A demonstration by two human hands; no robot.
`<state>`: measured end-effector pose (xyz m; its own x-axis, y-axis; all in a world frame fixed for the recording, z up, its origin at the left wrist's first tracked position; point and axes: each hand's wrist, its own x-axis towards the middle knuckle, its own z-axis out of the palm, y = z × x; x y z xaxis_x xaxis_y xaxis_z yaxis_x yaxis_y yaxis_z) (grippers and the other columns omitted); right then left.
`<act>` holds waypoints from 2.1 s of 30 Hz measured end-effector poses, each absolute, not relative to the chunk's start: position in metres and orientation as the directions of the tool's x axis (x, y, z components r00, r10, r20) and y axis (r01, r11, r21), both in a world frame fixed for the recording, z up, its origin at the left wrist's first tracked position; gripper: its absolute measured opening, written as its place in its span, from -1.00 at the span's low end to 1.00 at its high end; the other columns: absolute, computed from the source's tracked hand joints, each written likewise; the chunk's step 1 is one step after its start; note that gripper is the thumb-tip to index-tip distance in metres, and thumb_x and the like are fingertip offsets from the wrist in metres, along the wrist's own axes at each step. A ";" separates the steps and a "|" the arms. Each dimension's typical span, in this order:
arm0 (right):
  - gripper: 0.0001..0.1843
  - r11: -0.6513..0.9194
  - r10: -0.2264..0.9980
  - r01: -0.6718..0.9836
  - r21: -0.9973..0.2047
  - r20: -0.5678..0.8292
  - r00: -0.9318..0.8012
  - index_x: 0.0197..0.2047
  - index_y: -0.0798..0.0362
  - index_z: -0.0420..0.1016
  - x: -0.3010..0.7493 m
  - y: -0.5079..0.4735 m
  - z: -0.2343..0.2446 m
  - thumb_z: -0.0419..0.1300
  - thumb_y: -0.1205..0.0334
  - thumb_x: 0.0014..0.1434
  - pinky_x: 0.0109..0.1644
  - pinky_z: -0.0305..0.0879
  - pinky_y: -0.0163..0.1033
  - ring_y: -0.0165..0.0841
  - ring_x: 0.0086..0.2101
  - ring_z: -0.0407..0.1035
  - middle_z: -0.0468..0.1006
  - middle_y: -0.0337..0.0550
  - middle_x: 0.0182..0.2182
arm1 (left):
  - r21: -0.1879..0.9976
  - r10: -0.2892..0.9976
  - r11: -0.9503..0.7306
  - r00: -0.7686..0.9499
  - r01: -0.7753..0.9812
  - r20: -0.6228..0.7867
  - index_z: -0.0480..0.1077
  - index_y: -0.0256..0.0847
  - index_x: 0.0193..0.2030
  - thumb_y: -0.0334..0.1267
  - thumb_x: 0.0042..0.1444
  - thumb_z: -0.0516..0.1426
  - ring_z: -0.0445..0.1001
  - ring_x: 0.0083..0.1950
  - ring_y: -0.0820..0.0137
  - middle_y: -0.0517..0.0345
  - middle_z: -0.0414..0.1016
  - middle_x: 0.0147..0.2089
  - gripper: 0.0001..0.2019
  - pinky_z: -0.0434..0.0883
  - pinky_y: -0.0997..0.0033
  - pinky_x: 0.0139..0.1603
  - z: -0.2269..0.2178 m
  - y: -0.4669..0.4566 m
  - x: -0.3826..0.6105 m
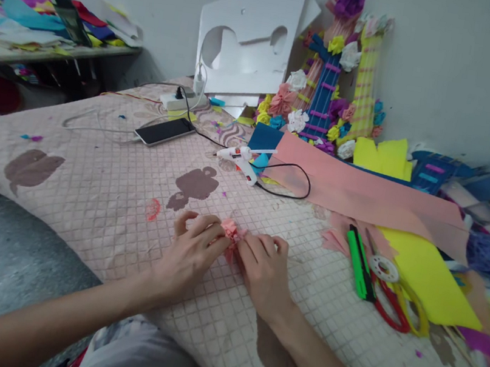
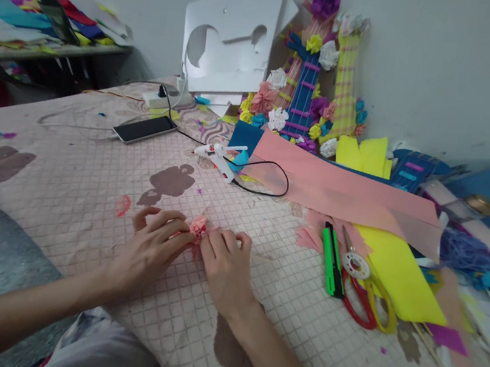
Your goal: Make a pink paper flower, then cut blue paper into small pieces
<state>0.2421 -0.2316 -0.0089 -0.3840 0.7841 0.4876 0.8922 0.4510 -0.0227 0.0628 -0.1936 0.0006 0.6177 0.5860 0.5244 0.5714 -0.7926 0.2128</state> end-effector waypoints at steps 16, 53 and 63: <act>-0.79 0.396 0.831 0.901 -0.175 0.485 -0.271 -0.46 0.06 0.38 0.233 -0.241 -0.009 0.12 0.22 0.21 -0.26 0.05 -0.09 -0.26 -0.30 0.25 0.47 -0.16 -0.45 | 0.196 0.593 -0.789 0.636 0.582 0.495 0.38 -0.21 -0.16 -0.42 0.28 -0.03 0.29 -0.02 0.24 0.09 0.48 -0.20 -0.83 0.01 0.04 0.11 -0.004 -0.193 0.065; -0.88 0.454 0.809 0.874 -0.176 0.492 -0.322 -0.20 0.10 0.43 0.247 -0.237 -0.011 0.07 0.31 0.28 -0.18 0.17 -0.13 -0.26 -0.25 0.31 0.51 -0.08 -0.26 | 0.249 0.606 -0.792 0.671 0.557 0.428 0.37 -0.22 -0.15 -0.42 0.28 -0.01 0.26 0.05 0.22 0.09 0.46 -0.15 -0.85 0.01 0.02 0.16 -0.006 -0.189 0.061; -0.87 0.411 0.862 0.892 -0.187 0.397 -0.314 -0.25 0.09 0.39 0.282 -0.263 -0.013 0.04 0.41 0.27 -0.19 0.24 -0.13 -0.28 -0.30 0.29 0.45 -0.12 -0.35 | 0.242 0.592 -0.796 0.629 0.555 0.503 0.41 -0.14 -0.16 -0.39 0.27 0.03 0.27 0.07 0.25 0.16 0.48 -0.18 -0.85 -0.10 -0.01 0.20 -0.007 -0.189 0.058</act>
<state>0.2821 -0.2635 -0.0133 -0.3140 0.8624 0.3971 0.8921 0.4111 -0.1873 0.0583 -0.1889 -0.0068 0.6293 0.5924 0.5030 0.5552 -0.7956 0.2423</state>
